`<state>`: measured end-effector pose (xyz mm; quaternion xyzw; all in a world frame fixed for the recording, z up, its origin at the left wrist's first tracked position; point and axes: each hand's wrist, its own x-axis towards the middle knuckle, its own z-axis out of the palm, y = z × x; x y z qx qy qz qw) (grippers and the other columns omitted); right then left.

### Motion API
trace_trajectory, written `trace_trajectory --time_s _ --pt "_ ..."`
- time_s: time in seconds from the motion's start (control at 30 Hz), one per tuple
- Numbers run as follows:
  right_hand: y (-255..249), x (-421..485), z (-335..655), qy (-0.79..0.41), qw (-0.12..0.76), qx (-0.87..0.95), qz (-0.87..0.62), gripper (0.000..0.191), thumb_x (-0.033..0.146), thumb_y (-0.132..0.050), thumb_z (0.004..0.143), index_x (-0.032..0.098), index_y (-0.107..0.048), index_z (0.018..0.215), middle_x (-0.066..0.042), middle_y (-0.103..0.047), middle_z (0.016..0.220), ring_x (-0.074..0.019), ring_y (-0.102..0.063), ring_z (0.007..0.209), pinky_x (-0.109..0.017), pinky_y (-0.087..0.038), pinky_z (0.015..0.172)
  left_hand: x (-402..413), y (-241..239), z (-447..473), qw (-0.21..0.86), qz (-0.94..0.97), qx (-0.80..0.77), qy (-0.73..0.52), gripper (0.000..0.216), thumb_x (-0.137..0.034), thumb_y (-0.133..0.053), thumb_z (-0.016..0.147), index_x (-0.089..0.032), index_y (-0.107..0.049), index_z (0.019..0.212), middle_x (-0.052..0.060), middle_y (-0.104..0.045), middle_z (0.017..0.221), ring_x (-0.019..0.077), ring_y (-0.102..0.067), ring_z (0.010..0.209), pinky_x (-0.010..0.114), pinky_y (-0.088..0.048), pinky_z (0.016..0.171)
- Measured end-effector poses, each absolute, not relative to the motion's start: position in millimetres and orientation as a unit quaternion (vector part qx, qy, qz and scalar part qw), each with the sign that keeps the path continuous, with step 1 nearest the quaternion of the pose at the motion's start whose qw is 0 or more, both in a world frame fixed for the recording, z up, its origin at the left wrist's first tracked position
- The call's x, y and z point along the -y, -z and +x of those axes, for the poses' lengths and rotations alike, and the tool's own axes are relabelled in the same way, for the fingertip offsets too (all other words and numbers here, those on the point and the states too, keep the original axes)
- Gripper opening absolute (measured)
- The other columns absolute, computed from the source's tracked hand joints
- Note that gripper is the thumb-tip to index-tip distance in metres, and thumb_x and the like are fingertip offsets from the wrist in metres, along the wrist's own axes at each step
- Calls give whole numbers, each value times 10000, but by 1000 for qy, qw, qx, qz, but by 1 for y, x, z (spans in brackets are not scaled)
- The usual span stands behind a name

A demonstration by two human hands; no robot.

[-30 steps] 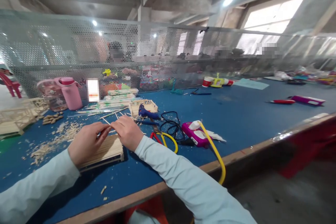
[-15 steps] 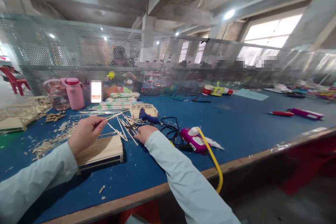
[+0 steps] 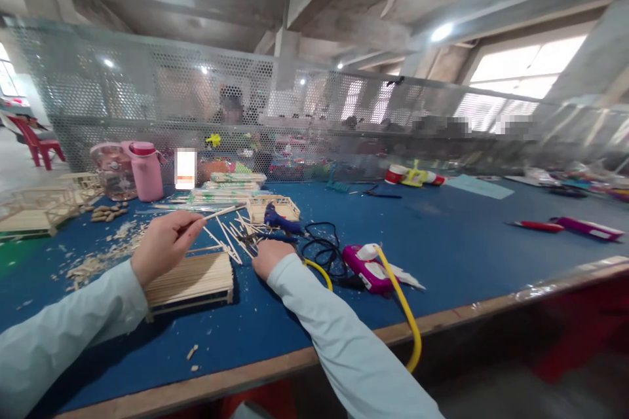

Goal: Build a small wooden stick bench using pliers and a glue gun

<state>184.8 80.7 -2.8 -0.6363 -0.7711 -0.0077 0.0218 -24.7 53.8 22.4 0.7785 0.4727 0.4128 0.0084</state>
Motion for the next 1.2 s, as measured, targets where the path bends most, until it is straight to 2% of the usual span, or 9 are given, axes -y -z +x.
trace_trajectory --time_s 0.13,0.23,0.33,0.4,0.53,0.63,0.73,0.83,1.2 --pt "-12 -80 187 19 110 732 -672 216 225 -367 859 125 -539 945 -161 -671 819 -246 -642 730 -318 -416 610 -50 -28 -24 18 785 -455 -421 304 -315 -413 869 -177 -679 823 55 -673 764 163 -585 699 271 -422 653" --pt "-31 -80 186 16 212 740 -638 234 323 -315 904 166 -486 877 -86 -624 786 -184 -594 711 -276 -405 599 -47 -33 -23 24 789 -440 -428 301 -309 -410 869 -180 -674 803 66 -651 801 167 -590 747 280 -451 694" --pt "-45 -83 175 -238 382 748 -488 236 430 -386 860 210 -411 778 51 -448 566 -98 -406 449 -208 -319 428 -47 -36 -23 40 786 -438 -435 276 -327 -429 856 -189 -661 800 113 -594 1098 232 -528 1069 367 -421 889" --pt "-49 -87 165 -475 441 674 -355 254 443 -471 805 228 -352 742 112 -305 480 -62 -202 349 -174 -187 342 -48 -38 -24 89 791 -436 -419 264 -335 -434 851 -199 -643 764 106 -577 1128 253 -439 1197 388 -379 949" --pt "-41 -94 148 -636 459 575 -232 279 319 -542 716 224 -285 664 130 -221 440 -38 -110 335 -148 -132 329 -47 -43 -27 153 798 -432 -390 292 -326 -385 871 -193 -583 703 52 -581 864 194 -557 920 306 -440 790" --pt "-30 -93 141 -638 483 560 -214 226 222 -511 589 217 -295 657 84 -350 498 -55 -308 380 -159 -273 368 -41 -47 -25 148 799 -423 -402 293 -328 -368 880 -187 -564 713 19 -522 769 155 -510 753 282 -423 710" --pt "-23 -85 137 -634 469 587 -185 280 184 -442 478 218 -416 755 -15 -573 724 -145 -554 651 -252 -455 537 -34 -48 -18 167 811 -394 -400 288 -301 -383 877 -187 -553 675 5 -523 734 151 -498 762 283 -405 737" --pt "-22 -76 132 -615 410 655 -155 480 167 -407 426 205 -517 891 -71 -639 895 -212 -587 882 -329 -495 697 -29 -46 -11 194 822 -375 -383 293 -278 -383 880 -188 -584 687 4 -560 723 155 -500 778 291 -397 764" --pt "-38 -77 153 -696 427 574 -58 735 87 -428 465 232 -426 1185 -70 -527 1246 -228 -541 1060 -492 -439 890 -26 -46 -13 338 732 -411 -426 308 -415 -413 843 -191 -624 848 30 -613 805 155 -556 736 244 -464 573"
